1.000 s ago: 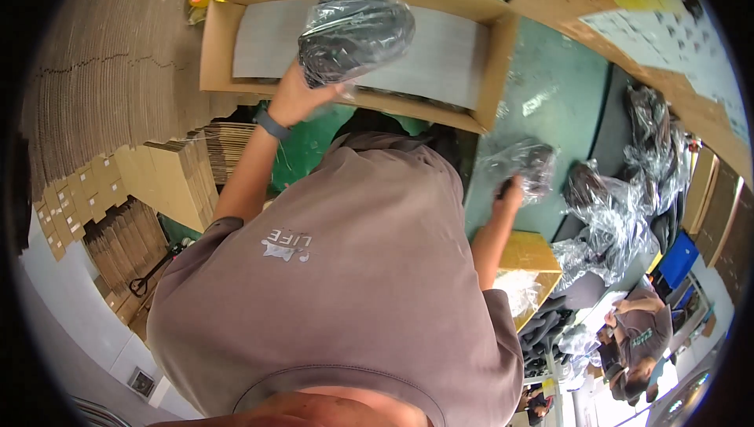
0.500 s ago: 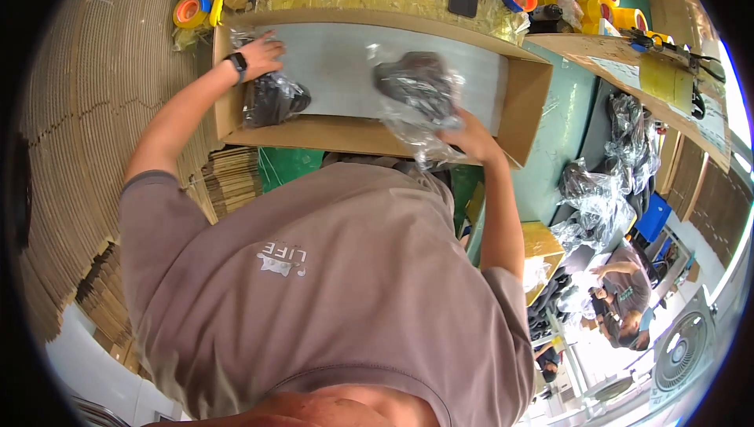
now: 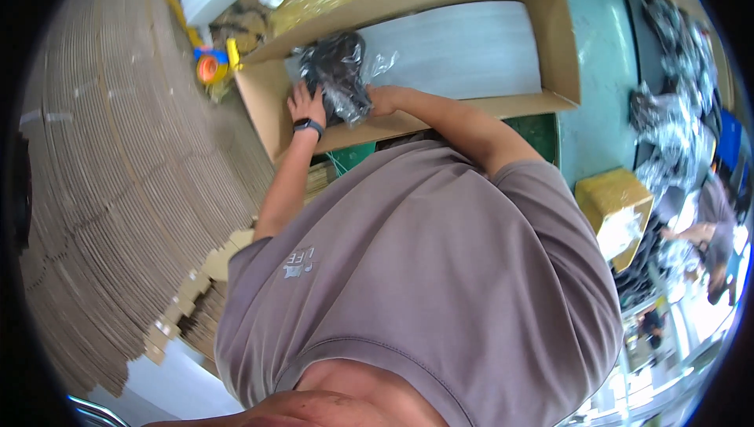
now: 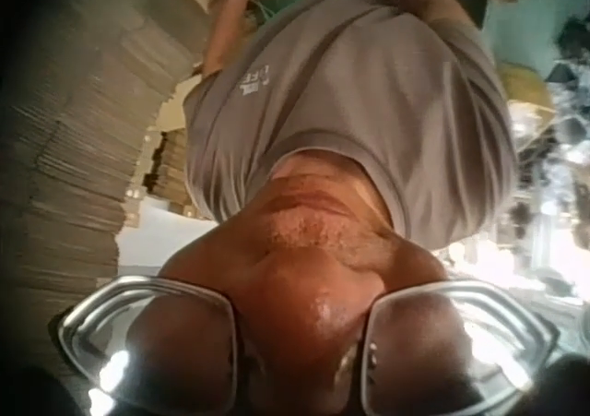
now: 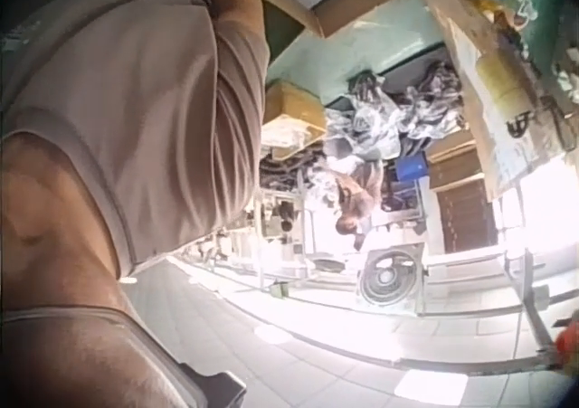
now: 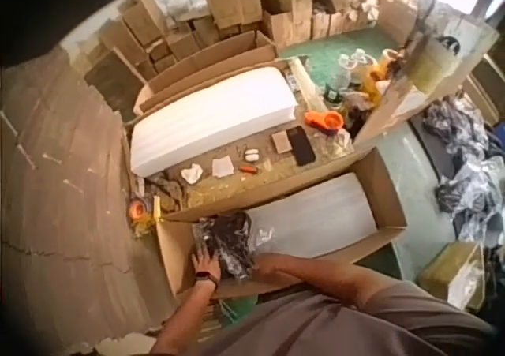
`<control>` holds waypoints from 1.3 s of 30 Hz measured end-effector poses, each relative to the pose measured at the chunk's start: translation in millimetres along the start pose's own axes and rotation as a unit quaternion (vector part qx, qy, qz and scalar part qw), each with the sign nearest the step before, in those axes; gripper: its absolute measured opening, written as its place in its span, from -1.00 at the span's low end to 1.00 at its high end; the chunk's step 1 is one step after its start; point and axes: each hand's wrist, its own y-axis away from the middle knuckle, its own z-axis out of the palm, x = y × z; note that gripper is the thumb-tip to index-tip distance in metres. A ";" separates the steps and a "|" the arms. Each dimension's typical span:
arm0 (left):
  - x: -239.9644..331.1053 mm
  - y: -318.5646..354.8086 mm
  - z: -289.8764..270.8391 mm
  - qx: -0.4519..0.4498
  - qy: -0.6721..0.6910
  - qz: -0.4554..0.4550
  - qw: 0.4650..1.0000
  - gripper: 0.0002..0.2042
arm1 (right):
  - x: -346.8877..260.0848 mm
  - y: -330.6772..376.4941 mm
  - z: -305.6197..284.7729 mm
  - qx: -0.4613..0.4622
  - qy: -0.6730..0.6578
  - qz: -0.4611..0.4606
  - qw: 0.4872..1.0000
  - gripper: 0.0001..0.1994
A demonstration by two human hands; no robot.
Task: Packing black bicycle saddles into cardboard boxes, sealing the boxes with tape, and applying labels.
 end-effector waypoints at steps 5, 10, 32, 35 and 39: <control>103.6 12.8 -83.5 -0.098 0.152 -0.039 0.983 -0.13 | 73.9 152.5 -60.8 0.096 -0.215 -0.151 0.960 -0.13; 243.6 9.8 -180.2 -0.025 0.265 0.097 0.959 -0.02 | 200.3 444.5 -121.6 0.367 -0.648 -0.133 0.654 -0.34; 886.3 -23.0 -417.2 0.017 0.044 0.570 0.820 0.20 | 614.5 680.7 18.8 0.311 -0.731 0.114 0.596 -0.44; 935.2 -17.4 -365.9 -0.066 -0.065 0.568 0.818 0.28 | 631.9 755.6 33.2 0.488 -0.272 0.278 0.782 -0.51; 940.3 -8.1 -293.8 -0.216 -0.017 0.416 0.883 0.40 | 688.0 879.7 -43.6 0.761 -0.298 0.276 0.506 -0.61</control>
